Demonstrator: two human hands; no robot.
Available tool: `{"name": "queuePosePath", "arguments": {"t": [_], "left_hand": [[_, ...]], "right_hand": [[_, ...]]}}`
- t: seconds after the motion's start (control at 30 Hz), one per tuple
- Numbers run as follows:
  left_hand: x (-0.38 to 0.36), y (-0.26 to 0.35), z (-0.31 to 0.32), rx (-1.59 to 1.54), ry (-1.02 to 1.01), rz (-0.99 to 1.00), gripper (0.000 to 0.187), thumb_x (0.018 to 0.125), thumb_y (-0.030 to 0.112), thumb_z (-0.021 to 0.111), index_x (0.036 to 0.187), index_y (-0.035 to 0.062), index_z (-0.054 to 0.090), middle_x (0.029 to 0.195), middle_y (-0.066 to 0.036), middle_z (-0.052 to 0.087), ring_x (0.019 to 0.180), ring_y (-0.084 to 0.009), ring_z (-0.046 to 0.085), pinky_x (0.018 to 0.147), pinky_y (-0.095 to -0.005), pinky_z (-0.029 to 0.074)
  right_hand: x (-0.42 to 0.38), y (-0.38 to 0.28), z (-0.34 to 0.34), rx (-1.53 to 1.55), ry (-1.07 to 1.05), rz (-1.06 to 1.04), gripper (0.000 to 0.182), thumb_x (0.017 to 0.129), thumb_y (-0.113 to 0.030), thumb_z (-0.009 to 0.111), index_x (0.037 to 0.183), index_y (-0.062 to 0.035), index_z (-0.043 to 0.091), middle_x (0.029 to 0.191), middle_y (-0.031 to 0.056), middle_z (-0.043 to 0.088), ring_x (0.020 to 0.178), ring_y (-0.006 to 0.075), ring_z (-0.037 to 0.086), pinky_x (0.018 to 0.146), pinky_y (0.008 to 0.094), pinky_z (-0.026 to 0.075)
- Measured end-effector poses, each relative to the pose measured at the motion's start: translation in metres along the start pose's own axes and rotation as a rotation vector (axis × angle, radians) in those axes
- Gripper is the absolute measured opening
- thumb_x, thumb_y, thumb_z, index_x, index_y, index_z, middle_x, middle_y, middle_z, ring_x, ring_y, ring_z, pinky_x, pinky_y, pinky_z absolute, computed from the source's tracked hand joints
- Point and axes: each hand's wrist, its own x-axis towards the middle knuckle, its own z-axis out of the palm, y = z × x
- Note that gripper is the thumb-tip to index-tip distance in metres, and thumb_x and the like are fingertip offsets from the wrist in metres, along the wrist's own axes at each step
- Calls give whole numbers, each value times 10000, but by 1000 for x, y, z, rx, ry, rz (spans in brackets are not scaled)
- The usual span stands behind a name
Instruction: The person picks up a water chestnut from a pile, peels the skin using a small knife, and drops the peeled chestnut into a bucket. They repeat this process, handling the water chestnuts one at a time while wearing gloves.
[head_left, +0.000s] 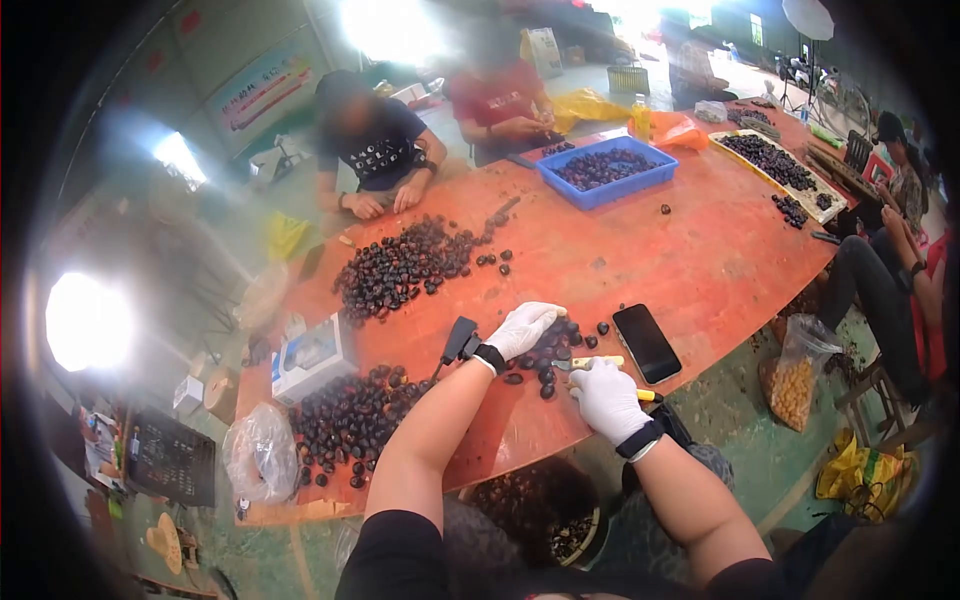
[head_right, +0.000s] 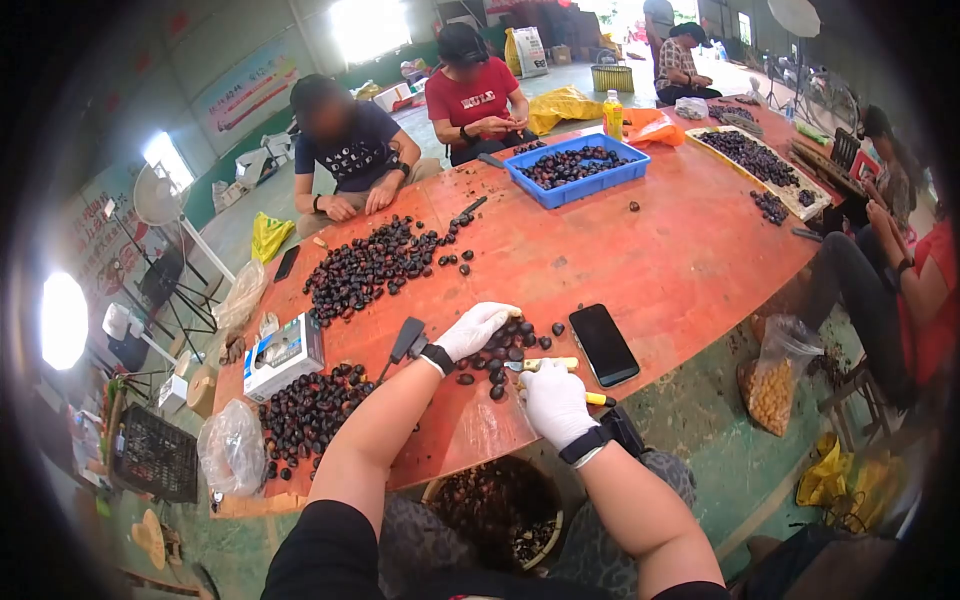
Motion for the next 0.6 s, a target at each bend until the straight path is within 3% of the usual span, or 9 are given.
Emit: {"name": "queuePosePath", "arguments": {"t": [0.2, 0.3, 0.33, 0.47, 0.6], "left_hand": [[-16, 47, -20, -299, -38, -178, 420, 1042, 229, 367, 1346, 6, 550, 1345, -90, 593, 1289, -198, 502, 1107, -333, 342], [-26, 58, -42, -333, 154, -261, 438, 1046, 274, 354, 1290, 11, 605, 1322, -89, 612, 1284, -189, 503, 1104, -333, 342], [-32, 50, -46, -321, 233, -274, 464, 1041, 361, 383, 1292, 44, 610, 1325, -100, 608, 1273, -216, 514, 1077, -338, 364], [-57, 3, -55, -230, 340, -436, 372, 986, 254, 493, 1242, 25, 637, 1226, -130, 663, 1172, -215, 591, 1012, -318, 426], [-87, 16, -50, 14, 298, -491, 320, 874, 57, 541, 1165, 4, 664, 1135, -158, 696, 1084, -232, 646, 943, -318, 474]], "right_hand": [[-1, 2, 1, 19, -6, 29, 184, 812, -234, 684, 968, -139, 704, 967, 138, 637, 910, 329, 634, 725, 453, 529], [-4, 4, -2, -5, -10, 7, 175, 856, -246, 620, 974, -144, 699, 939, 130, 624, 893, 300, 628, 698, 429, 526], [-5, 4, -3, 3, 2, 10, 174, 842, -243, 642, 971, -143, 701, 936, 130, 629, 886, 310, 632, 702, 435, 527], [-6, 4, -4, 22, 69, -13, 182, 817, -243, 685, 964, -136, 703, 913, 123, 640, 846, 326, 650, 694, 447, 529], [-8, 0, -13, 68, 78, -29, 181, 820, -243, 679, 958, -127, 688, 873, 122, 642, 803, 321, 655, 666, 451, 522]]}}
